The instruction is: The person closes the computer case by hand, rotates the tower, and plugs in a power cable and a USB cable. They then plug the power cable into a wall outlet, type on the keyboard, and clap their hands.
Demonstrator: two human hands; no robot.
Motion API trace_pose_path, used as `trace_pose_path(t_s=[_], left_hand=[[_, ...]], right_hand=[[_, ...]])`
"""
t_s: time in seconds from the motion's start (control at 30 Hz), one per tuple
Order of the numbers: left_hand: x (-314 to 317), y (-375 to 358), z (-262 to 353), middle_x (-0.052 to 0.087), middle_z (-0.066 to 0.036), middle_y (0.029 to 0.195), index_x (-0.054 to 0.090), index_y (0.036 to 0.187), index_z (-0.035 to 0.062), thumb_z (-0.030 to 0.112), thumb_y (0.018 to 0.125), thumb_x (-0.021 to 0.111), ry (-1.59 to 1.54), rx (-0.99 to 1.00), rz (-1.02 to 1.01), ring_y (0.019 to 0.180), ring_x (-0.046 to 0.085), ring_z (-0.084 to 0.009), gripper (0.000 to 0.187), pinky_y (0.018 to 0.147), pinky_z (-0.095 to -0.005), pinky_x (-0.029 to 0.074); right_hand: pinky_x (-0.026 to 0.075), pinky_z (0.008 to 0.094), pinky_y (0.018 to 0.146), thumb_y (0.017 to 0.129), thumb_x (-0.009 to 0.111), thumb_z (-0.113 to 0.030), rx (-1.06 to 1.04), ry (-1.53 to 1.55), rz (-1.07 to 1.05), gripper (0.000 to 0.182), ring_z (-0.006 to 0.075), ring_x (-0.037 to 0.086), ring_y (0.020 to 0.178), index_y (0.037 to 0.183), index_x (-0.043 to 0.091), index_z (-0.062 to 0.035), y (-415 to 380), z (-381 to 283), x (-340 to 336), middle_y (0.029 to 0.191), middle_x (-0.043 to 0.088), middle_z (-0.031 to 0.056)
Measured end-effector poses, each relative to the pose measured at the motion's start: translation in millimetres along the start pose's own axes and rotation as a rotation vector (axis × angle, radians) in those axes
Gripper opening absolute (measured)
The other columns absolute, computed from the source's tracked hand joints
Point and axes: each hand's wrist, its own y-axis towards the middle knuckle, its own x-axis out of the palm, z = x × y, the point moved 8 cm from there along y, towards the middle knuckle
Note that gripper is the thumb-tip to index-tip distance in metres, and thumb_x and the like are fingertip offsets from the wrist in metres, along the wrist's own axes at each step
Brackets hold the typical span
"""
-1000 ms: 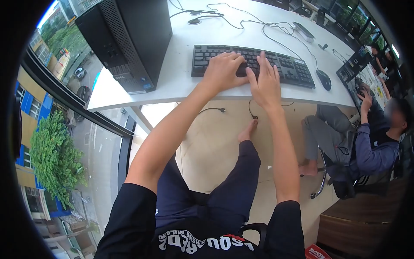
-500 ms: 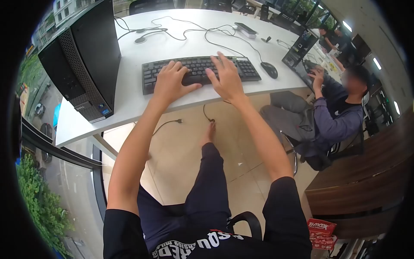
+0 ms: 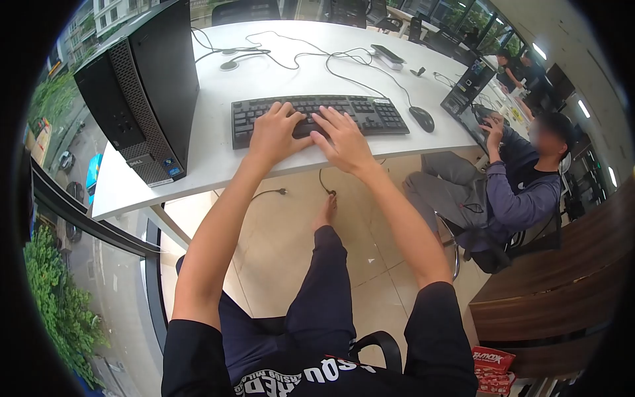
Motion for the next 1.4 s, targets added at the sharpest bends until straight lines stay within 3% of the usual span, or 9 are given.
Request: trace_pose_path(t_s=[0.13, 0.2, 0.33, 0.6, 0.77, 0.87, 1.1, 1.23, 1.4], left_hand=[[-7, -1, 4, 0.068, -0.006, 0.1, 0.075, 0.119, 0.0083, 0.042, 0.075, 0.087, -0.006, 0.001, 0.018, 0.098, 0.066, -0.0238, 0.056, 0.08, -0.0386, 0.059], [-9, 0, 5, 0.068, -0.007, 0.101, 0.074, 0.118, 0.0067, 0.04, 0.074, 0.087, 0.001, 0.043, 0.053, 0.1, 0.065, -0.0251, 0.056, 0.085, -0.0392, 0.056], [-5, 0, 2, 0.068, -0.008, 0.101, 0.075, 0.114, 0.0055, 0.038, 0.074, 0.087, 0.0, 0.053, 0.013, 0.102, 0.064, -0.0274, 0.053, 0.092, -0.0413, 0.052], [-11, 1, 8, 0.068, -0.009, 0.103, 0.076, 0.111, 0.0056, 0.034, 0.074, 0.087, 0.002, 0.099, 0.049, 0.104, 0.063, -0.0279, 0.047, 0.094, -0.0408, 0.05], [-6, 4, 5, 0.069, -0.013, 0.109, 0.064, 0.135, 0.006, 0.036, 0.074, 0.086, 0.017, 0.013, 0.018, 0.105, 0.063, -0.0297, 0.072, 0.093, -0.0403, 0.05], [-3, 3, 4, 0.068, -0.014, 0.109, 0.063, 0.136, 0.0063, 0.036, 0.074, 0.086, -0.001, 0.002, -0.051, 0.104, 0.064, -0.0298, 0.073, 0.093, -0.0402, 0.05], [-33, 2, 23, 0.071, -0.013, 0.109, 0.058, 0.145, 0.0068, 0.041, 0.073, 0.089, 0.186, 0.194, 0.251, 0.106, 0.066, -0.0331, 0.086, 0.096, -0.0441, 0.052], [-7, 2, -1, 0.073, -0.017, 0.105, 0.057, 0.142, -0.0021, 0.045, 0.07, 0.089, -0.031, -0.099, -0.008, 0.107, 0.067, -0.0343, 0.092, 0.094, -0.0457, 0.053], [-8, -4, 4, 0.072, -0.013, 0.096, 0.07, 0.117, 0.0022, 0.044, 0.074, 0.087, 0.101, 0.099, 0.137, 0.095, 0.068, -0.0304, 0.062, 0.082, -0.0431, 0.056]], right_hand=[[0.026, 0.0505, 0.127, 0.105, 0.059, -0.04, 0.027, 0.058, 0.094, 0.06, 0.0365, 0.045, 0.149, 0.149, 0.055, -0.0008, -2, -7, -2, 0.153, 0.056, 0.02], [0.027, 0.0503, 0.127, 0.103, 0.06, -0.04, -0.053, -0.231, 0.161, 0.056, 0.0374, 0.048, 0.146, 0.143, 0.061, -0.0013, -4, -16, -7, 0.15, 0.059, 0.0201], [0.024, 0.0545, 0.127, 0.101, 0.064, -0.039, 0.065, 0.101, 0.033, 0.047, 0.0383, 0.042, 0.149, 0.134, 0.07, -0.0063, 1, 2, 5, 0.156, 0.051, 0.0204], [0.022, 0.0552, 0.128, 0.095, 0.073, -0.039, -0.009, -0.169, 0.214, 0.033, 0.0379, 0.029, 0.157, 0.11, 0.081, -0.0099, 6, -23, -22, 0.166, 0.039, 0.0179], [0.035, 0.0543, 0.122, 0.098, 0.068, -0.041, 0.138, 0.101, 0.113, 0.071, 0.0401, 0.057, 0.132, 0.148, 0.048, 0.0052, 2, -3, -4, 0.136, 0.065, 0.0228], [0.034, 0.0555, 0.121, 0.1, 0.066, -0.039, 0.1, 0.037, 0.17, 0.07, 0.0397, 0.057, 0.131, 0.154, 0.045, -0.0007, 1, -10, -3, 0.136, 0.064, 0.0229], [0.032, 0.0555, 0.122, 0.097, 0.066, -0.031, -0.024, -0.179, 0.212, 0.046, 0.0325, 0.052, 0.138, 0.137, 0.067, -0.0082, 1, -18, -6, 0.138, 0.063, 0.0161], [0.031, 0.0565, 0.123, 0.098, 0.065, -0.032, 0.098, 0.071, 0.215, 0.047, 0.031, 0.053, 0.138, 0.138, 0.066, -0.0078, 2, -1, 10, 0.141, 0.062, 0.018], [0.031, 0.0546, 0.124, 0.103, 0.058, -0.035, 0.04, -0.067, 0.225, 0.042, 0.0332, 0.057, 0.136, 0.137, 0.066, -0.0118, -2, -11, 9, 0.141, 0.065, 0.0158]])
